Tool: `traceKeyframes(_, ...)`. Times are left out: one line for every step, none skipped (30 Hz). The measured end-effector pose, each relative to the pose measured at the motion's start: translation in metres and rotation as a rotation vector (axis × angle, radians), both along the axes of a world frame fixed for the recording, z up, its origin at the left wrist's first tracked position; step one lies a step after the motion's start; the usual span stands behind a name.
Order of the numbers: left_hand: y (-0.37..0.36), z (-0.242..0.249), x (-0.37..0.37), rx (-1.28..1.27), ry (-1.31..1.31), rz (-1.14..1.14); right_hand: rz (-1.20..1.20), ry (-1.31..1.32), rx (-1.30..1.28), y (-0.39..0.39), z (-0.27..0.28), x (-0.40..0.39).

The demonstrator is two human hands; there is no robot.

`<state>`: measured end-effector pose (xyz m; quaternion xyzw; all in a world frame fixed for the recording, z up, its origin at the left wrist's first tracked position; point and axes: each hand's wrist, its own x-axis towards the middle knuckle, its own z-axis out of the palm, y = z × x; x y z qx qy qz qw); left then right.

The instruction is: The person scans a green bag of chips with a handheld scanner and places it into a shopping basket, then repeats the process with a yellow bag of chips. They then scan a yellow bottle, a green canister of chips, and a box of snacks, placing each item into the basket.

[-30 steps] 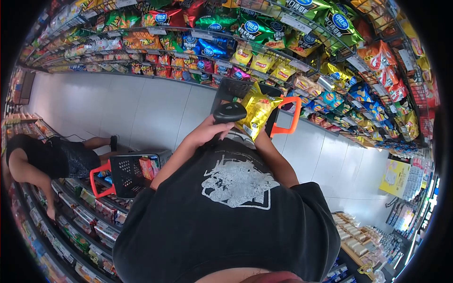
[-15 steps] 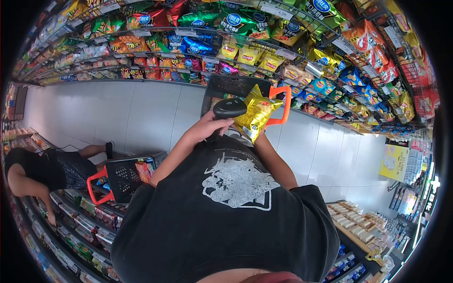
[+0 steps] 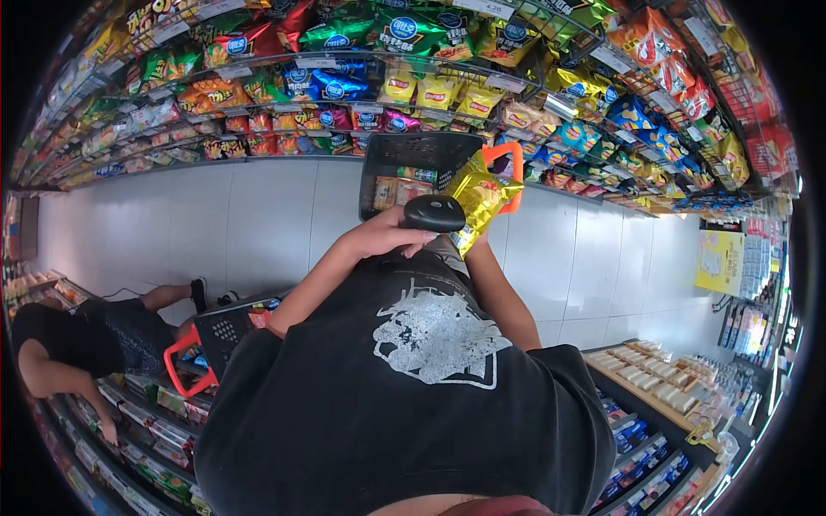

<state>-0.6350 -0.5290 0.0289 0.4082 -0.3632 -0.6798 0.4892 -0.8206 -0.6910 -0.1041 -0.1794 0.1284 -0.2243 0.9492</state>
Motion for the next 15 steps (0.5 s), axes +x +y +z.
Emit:
traceKeyframes(0.000, 0.000, 0.000, -0.002, 0.008, -0.003, 0.001, -0.059, 0.067, -0.001, 0.005, -0.005)
traceKeyframes(-0.001, -0.001, 0.000, -0.004, 0.016, -0.005, -0.003, -0.086, 0.102, -0.001, 0.010, -0.009)
traceKeyframes(-0.003, -0.002, 0.001, -0.014, 0.029, -0.015, -0.006, -0.117, 0.134, -0.002, 0.017, -0.011)
traceKeyframes(-0.005, -0.003, 0.002, -0.023, 0.042, -0.025, -0.024, -0.087, 0.146, 0.000, 0.023, -0.011)
traceKeyframes(-0.006, -0.004, 0.002, -0.030, 0.055, -0.035, -0.046, -0.053, 0.160, 0.002, 0.030, -0.012)
traceKeyframes(-0.007, -0.005, 0.001, -0.024, 0.059, -0.053, -0.078, 0.016, 0.155, 0.005, 0.041, -0.009)
traceKeyframes(-0.009, -0.006, 0.000, -0.020, 0.062, -0.072, -0.136, 0.118, 0.167, 0.011, 0.055, -0.004)
traceKeyframes(-0.010, -0.006, -0.001, -0.015, 0.065, -0.091, -0.103, 0.200, 0.160, 0.012, 0.052, -0.003)
traceKeyframes(-0.010, -0.008, -0.003, -0.032, 0.081, -0.119, -0.069, 0.281, 0.152, 0.011, 0.050, -0.001)
traceKeyframes(-0.011, -0.009, -0.005, -0.048, 0.095, -0.145, -0.033, 0.361, 0.144, 0.012, 0.048, 0.002)
traceKeyframes(-0.011, -0.010, -0.006, -0.066, 0.109, -0.170, 0.013, 0.411, 0.008, 0.018, 0.046, 0.004)
traceKeyframes(-0.011, -0.005, -0.005, -0.086, 0.113, -0.188, 0.022, 0.457, -0.089, 0.021, 0.052, 0.004)
traceKeyframes(-0.011, 0.003, -0.002, -0.105, 0.118, -0.203, 0.033, 0.502, -0.187, 0.025, 0.058, 0.004)
traceKeyframes(-0.009, 0.008, 0.001, -0.124, 0.122, -0.217, 0.046, 0.545, -0.286, 0.028, 0.065, 0.004)
traceKeyframes(-0.007, 0.004, 0.005, -0.138, 0.161, -0.230, 0.062, 0.585, -0.388, 0.029, 0.075, 0.007)
